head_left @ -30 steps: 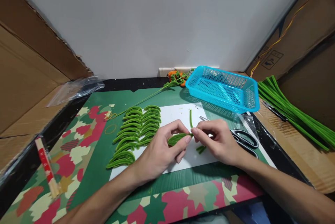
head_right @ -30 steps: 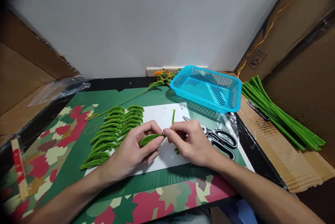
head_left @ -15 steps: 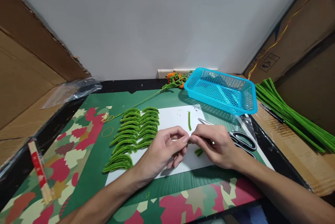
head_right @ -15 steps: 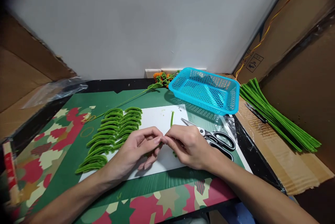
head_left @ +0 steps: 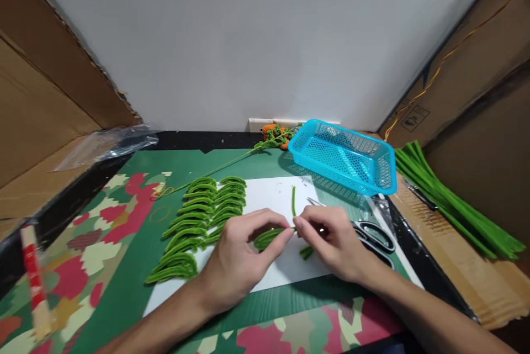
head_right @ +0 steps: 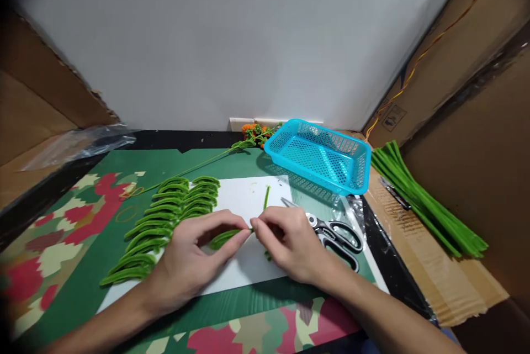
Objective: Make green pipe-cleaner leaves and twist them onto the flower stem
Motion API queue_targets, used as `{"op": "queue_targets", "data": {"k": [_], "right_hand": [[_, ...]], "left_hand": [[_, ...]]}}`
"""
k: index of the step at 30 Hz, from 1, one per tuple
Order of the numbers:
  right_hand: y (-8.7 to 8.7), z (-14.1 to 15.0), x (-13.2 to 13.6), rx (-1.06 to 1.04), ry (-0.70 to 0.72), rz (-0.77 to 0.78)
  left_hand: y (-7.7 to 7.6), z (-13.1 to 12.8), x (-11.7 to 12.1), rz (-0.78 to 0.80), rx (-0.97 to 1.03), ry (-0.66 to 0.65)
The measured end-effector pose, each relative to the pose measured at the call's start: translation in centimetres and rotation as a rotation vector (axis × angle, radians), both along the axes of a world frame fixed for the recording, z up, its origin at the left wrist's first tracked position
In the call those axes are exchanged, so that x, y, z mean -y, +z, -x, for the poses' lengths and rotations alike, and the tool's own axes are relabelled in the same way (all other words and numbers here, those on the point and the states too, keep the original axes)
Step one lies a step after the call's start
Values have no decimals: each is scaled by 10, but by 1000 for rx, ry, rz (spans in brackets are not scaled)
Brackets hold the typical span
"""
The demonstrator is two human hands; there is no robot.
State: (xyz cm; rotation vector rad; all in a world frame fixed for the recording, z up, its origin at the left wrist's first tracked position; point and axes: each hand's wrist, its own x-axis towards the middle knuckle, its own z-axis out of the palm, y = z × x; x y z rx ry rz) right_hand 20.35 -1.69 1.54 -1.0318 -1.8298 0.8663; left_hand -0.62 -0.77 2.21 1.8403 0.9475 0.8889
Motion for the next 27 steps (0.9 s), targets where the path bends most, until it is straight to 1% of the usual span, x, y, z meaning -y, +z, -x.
{"op": "queue_targets", "data": {"k": [1,2,3,4,5,6,8,9,11,12,13,14,15,18,19,20,21,22,23,24,26,27], "right_hand": [[0,-1,0,46,8,-121],[-1,-3,-1,76,27,-231],[-2,-4,-2,107,45,-312],[-3,-5,-4,138,51,-365],[-4,-6,-6,171,64,-401],[-5,-7,-8,208,72,-427],[-7,-11,-12,271,92,-482],[-7,-12,-14,295,101,-510],[-6,-15,-16,321,124,-548],[-5,-15,-16,318,137,-536],[-4,-15,-15,300,150,-489],[-2,-15,-14,266,164,-399],[-1,-14,-14,217,178,-266],[1,-9,-12,43,201,210],[1,-7,-11,5,201,320],[2,-5,-11,-14,193,375],[2,-4,-11,-10,182,369],[3,-4,-10,13,173,309],[3,-4,-10,45,164,208],[2,-4,-9,81,159,83],[0,-6,-9,134,155,-163],[-2,-7,-9,148,151,-258]], "left_hand": [[0,-1,-1,250,72,-28],[1,-2,-2,519,135,-97],[2,-2,-2,731,241,-139],[2,-1,-3,898,307,-144],[3,-1,-3,1015,339,-142],[3,0,-3,1078,369,-115],[4,0,-2,1133,380,-124],[4,0,-1,1136,381,-128],[5,0,0,1103,357,-160],[4,0,0,1048,328,-188],[4,1,0,953,272,-214],[3,2,-1,799,193,-226],[3,4,-3,584,97,-230],[3,10,-9,-241,-170,-211],[4,12,-10,-470,-227,-217],[5,13,-11,-636,-264,-232],[7,14,-11,-726,-288,-237],[8,14,-11,-743,-299,-223],[9,13,-10,-693,-299,-199],[9,12,-9,-582,-286,-166],[9,9,-7,-239,-221,-106],[8,8,-7,-47,-176,-104]]}}
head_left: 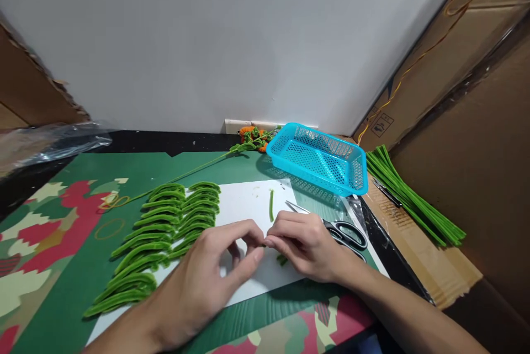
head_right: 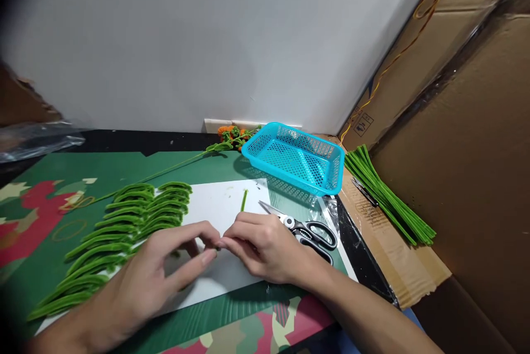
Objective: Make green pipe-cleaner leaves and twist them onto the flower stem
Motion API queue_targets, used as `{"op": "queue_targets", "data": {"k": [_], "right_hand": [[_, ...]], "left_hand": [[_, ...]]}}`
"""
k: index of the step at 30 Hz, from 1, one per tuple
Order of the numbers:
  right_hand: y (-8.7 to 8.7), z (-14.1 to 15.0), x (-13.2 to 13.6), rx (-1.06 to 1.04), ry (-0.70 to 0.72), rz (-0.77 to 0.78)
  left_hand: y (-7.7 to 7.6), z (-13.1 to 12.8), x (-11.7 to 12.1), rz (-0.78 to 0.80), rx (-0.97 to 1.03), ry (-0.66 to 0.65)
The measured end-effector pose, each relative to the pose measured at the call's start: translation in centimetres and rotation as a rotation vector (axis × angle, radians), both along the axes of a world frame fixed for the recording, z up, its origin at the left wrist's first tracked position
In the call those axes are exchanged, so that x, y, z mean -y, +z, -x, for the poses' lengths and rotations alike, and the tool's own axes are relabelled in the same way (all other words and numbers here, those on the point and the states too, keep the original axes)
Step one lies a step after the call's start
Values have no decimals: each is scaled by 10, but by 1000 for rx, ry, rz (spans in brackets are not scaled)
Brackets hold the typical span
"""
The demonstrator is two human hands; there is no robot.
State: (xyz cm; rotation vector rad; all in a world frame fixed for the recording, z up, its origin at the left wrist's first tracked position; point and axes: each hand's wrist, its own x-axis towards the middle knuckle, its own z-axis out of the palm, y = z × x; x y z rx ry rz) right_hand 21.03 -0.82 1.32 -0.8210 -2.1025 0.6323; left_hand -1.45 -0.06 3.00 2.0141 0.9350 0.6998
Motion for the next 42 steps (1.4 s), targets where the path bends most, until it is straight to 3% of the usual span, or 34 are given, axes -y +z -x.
{"op": "queue_targets", "data": {"k": [2,4,10,12,14,17,19,21,25,27,30,33,36,38,40,42], "right_hand": [[-4,-2,-1,14,-19,-130],[-6,-4,-2,36,-50,-219],[0,-8,-4,162,-78,-342],[2,-7,-3,166,-61,-311],[5,-4,-2,108,-56,-159],[8,2,-1,-21,-64,306],[8,5,-1,-79,-57,527],[8,6,0,-83,-66,464],[3,3,2,78,-104,-159],[0,1,1,144,-123,-386],[-4,-1,-2,173,-134,-565],[-5,-2,-3,177,-120,-634],[-4,-2,-2,168,-120,-595],[-2,-1,1,148,-114,-505],[1,1,2,82,-93,-338],[4,4,3,-44,-78,-18]], "left_hand": [[-2,-2,-1,305,82,-24],[-3,-5,-3,451,163,-75],[-10,-7,0,428,197,-68],[-11,-5,2,302,94,-32],[-9,-3,1,22,-16,-20],[-3,1,-3,-559,-108,-74],[0,5,-7,-743,-124,-117],[2,9,-11,-665,-102,-115],[8,13,-14,-119,-64,-32],[11,12,-13,195,-48,-34],[10,7,-14,485,39,-25],[5,4,-15,611,112,-56],[2,3,-14,609,130,-82],[0,5,-11,502,105,-67],[-2,6,-8,290,38,-54],[-4,6,-6,-64,-34,-58]]}}
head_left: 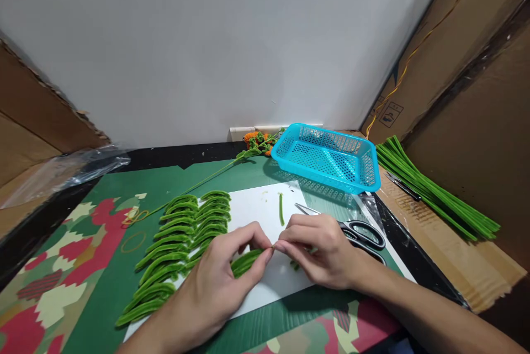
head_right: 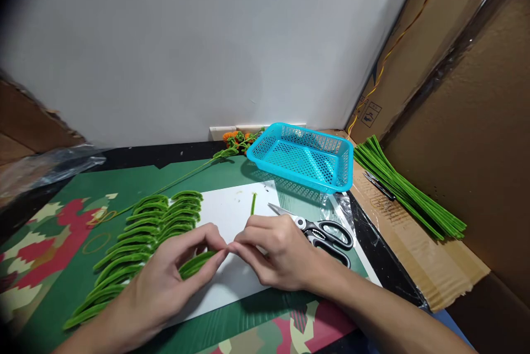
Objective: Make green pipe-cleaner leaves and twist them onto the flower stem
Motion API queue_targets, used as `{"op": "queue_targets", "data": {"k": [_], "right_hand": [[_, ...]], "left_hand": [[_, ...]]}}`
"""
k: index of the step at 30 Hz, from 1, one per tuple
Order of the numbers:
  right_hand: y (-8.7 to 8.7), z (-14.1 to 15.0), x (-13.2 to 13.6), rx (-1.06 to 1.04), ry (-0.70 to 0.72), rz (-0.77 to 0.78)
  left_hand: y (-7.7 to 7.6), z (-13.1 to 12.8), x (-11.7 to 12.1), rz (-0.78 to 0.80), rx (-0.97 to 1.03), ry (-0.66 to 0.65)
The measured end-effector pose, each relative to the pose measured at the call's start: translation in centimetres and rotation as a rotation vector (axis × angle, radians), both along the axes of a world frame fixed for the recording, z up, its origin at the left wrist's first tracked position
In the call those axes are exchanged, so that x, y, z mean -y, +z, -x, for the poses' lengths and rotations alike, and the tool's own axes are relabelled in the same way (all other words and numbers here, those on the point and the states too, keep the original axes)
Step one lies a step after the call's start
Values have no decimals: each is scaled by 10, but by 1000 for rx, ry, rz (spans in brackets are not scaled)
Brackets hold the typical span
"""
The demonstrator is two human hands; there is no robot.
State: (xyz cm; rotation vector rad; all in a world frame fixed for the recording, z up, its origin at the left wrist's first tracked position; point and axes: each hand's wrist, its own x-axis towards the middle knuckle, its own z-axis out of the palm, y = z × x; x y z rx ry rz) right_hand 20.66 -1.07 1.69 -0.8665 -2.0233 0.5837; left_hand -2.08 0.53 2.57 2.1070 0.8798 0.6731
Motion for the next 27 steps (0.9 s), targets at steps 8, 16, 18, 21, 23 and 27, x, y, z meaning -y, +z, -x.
{"op": "queue_targets", "data": {"k": [8,16,18,21,23,27], "right_hand": [[3,3,-5,-296,14,671],[-6,-4,0,-1,11,-154],[-8,-5,-1,52,8,-157],[-8,-5,-4,133,-15,-192],[-9,-5,-5,175,-41,-251],[-9,-5,-3,169,-54,-328]], "left_hand": [[-4,-10,6,-600,-31,51],[-12,-13,10,623,227,106],[-17,-13,10,689,288,119],[-17,-14,11,716,311,103],[-14,-15,11,724,319,87],[-5,-13,12,644,289,86]]}}
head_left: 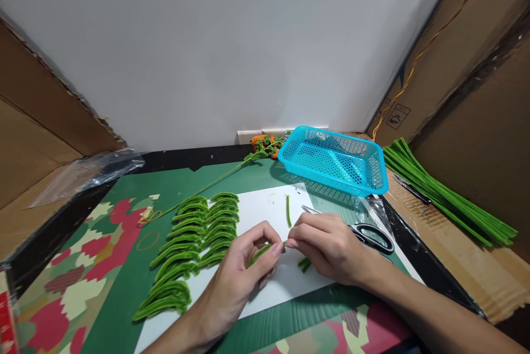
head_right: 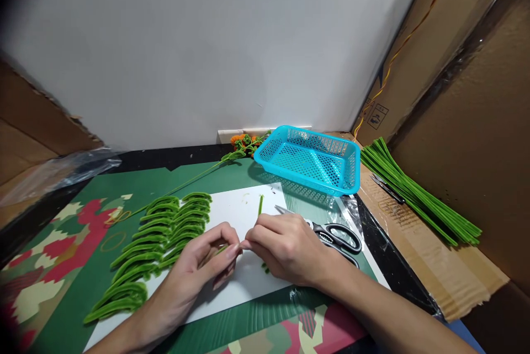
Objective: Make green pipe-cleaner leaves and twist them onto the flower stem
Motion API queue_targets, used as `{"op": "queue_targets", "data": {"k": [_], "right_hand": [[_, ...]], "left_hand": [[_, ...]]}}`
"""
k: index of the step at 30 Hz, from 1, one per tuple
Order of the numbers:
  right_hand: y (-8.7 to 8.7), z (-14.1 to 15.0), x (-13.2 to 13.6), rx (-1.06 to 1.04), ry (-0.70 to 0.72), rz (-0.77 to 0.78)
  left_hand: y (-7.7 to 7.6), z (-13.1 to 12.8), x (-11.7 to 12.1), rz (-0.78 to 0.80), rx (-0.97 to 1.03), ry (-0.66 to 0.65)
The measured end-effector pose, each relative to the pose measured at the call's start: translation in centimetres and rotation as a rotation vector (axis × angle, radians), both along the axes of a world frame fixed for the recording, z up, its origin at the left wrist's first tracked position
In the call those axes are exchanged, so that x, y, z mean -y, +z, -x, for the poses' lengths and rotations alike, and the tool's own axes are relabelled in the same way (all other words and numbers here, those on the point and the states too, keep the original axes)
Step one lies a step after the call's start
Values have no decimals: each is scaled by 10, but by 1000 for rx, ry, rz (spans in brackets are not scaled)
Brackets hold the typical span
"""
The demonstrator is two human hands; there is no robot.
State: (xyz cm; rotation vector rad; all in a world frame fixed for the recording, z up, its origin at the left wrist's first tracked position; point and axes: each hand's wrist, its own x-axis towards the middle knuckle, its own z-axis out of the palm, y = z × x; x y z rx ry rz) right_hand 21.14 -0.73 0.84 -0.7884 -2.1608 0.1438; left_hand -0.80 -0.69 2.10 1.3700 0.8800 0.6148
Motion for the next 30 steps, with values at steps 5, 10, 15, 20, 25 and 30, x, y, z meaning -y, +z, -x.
{"op": "queue_targets", "data": {"k": [5,10,15,20,25,30], "right_hand": [[9,5,5,-215,52,423],[14,10,5,-304,-44,813],[13,8,2,-347,-105,648],[13,4,2,-464,-47,713],[11,5,3,-488,-15,766],[10,11,5,-483,26,827]], "left_hand": [[6,6,3,-394,-251,-14],[-2,4,6,-840,-389,18],[-3,-1,5,-324,-291,95],[-6,-4,3,110,39,47],[-7,-6,3,280,238,29],[-10,-5,4,239,186,-4]]}}
